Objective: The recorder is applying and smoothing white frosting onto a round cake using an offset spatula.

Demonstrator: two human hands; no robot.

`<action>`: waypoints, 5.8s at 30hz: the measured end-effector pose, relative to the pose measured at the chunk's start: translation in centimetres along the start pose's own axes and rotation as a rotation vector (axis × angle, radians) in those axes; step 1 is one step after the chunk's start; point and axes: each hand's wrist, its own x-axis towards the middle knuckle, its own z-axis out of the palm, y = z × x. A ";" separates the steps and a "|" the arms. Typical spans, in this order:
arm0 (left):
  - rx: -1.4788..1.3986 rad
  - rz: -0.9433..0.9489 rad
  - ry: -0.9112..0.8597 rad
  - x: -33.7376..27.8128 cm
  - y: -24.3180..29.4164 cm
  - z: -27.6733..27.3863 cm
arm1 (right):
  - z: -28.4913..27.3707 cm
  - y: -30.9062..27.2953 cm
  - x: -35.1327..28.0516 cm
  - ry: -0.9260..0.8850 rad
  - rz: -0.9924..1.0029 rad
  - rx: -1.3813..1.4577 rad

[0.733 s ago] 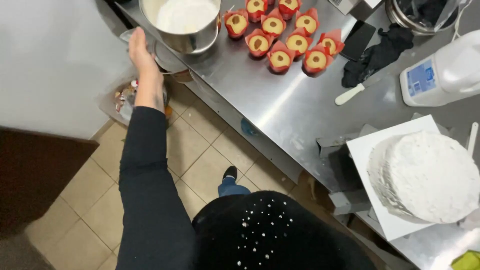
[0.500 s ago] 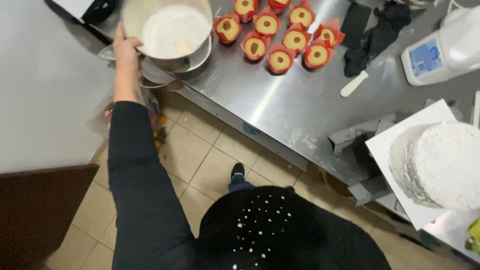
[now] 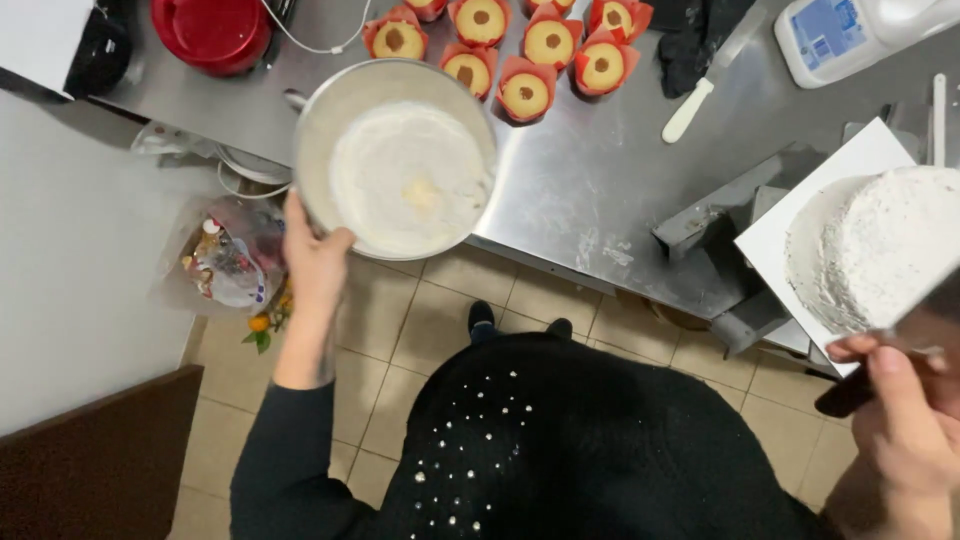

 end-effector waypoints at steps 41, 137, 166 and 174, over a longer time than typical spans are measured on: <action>-0.569 -0.031 -0.644 0.6 -0.2 21.2 | 20.2 -2.4 10.4 -0.572 -0.166 -1.411; -0.436 -0.376 -0.897 -13.7 -1.2 43.2 | 0.5 -10.7 12.8 -0.758 -0.368 -2.039; -0.620 -0.310 -0.864 -14.2 -1.5 43.3 | 2.1 -11.3 14.3 -0.865 -0.417 -2.225; -0.608 -0.315 -0.868 -14.2 -1.5 43.2 | 4.3 -11.4 14.1 -0.931 -0.478 -2.374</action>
